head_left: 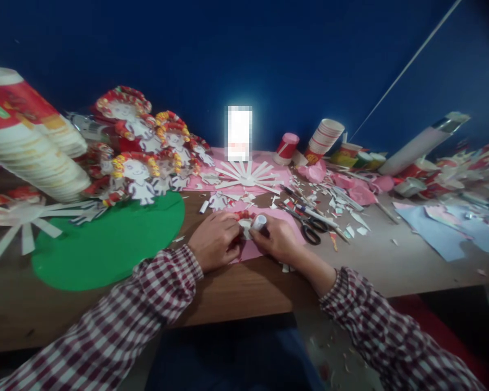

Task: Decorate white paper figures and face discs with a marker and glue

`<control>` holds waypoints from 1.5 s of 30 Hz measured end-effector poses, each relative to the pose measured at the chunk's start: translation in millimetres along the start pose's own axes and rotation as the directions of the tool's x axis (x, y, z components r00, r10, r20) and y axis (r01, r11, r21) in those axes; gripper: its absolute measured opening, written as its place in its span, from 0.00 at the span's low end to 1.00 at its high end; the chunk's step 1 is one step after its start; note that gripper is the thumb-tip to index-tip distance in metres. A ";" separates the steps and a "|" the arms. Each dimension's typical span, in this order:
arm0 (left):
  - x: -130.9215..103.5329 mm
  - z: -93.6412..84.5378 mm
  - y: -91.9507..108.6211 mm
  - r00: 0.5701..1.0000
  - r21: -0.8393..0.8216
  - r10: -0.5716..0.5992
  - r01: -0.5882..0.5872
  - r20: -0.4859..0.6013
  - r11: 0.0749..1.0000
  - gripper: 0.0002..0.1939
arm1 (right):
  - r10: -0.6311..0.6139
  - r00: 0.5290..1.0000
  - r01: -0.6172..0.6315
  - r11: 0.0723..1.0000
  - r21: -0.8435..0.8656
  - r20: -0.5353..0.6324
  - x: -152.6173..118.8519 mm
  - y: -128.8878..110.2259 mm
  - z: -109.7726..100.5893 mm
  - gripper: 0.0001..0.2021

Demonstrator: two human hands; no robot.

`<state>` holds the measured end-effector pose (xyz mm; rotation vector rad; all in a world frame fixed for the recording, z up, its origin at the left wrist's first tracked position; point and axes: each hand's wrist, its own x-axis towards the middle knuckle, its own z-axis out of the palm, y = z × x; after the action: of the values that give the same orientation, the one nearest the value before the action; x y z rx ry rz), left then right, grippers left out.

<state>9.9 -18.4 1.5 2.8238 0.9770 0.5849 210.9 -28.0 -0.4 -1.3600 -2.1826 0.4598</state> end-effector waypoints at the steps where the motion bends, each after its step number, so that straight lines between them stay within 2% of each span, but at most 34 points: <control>1: 0.2 -0.7 0.3 1.000 0.006 0.002 -0.002 0.000 1.000 0.07 | 0.009 1.000 -0.009 1.000 -0.002 -0.010 0.0 0.7 0.0 0.08; 5: 0.4 -2.5 0.8 1.000 0.010 -0.001 0.001 0.002 1.000 0.06 | 0.063 0.997 -0.059 0.996 0.061 -0.055 -1.7 0.8 0.9 0.09; 11: -0.4 -1.4 0.3 1.000 -0.001 -0.006 0.006 -0.013 1.000 0.07 | -0.004 1.000 0.004 1.000 -0.030 0.006 -1.8 -3.4 1.4 0.09; 17: -0.4 -0.7 1.1 1.000 0.028 -0.006 0.007 -0.012 1.000 0.06 | 0.103 0.991 -0.102 0.995 0.020 -0.082 -1.5 -2.3 -1.8 0.09; 23: -0.4 -1.2 1.4 1.000 0.044 -0.006 0.006 0.002 0.999 0.07 | 0.056 0.998 -0.056 0.998 -0.033 -0.014 0.0 -2.4 -4.5 0.09; 28: -0.8 -0.7 0.8 1.000 0.041 0.001 -0.001 -0.004 0.999 0.07 | 0.119 0.991 -0.117 0.992 0.037 -0.057 -1.4 -2.3 -3.8 0.11; 33: -0.7 -1.3 1.2 1.000 0.028 -0.009 0.008 0.005 1.000 0.06 | 0.050 0.998 -0.048 0.997 0.063 -0.040 -2.2 -1.0 1.7 0.10; 39: -0.9 -0.7 0.8 1.000 0.019 -0.002 0.002 0.010 1.000 0.07 | 0.087 0.995 -0.083 0.993 0.084 -0.042 -4.7 -1.6 5.6 0.10; 42: -0.7 -0.9 0.4 1.000 0.015 -0.009 0.009 0.009 1.000 0.07 | 0.056 0.997 -0.052 0.996 0.075 -0.056 -4.8 -3.1 5.3 0.11; 45: -0.6 -1.8 0.8 1.000 0.005 -0.011 0.011 0.004 1.000 0.06 | 0.023 1.000 -0.023 0.999 0.036 -0.014 -3.4 -4.3 3.1 0.11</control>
<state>9.3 -19.5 3.1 2.8215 0.9936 0.5763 207.2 -33.0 -1.4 -1.3661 -2.1393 0.4944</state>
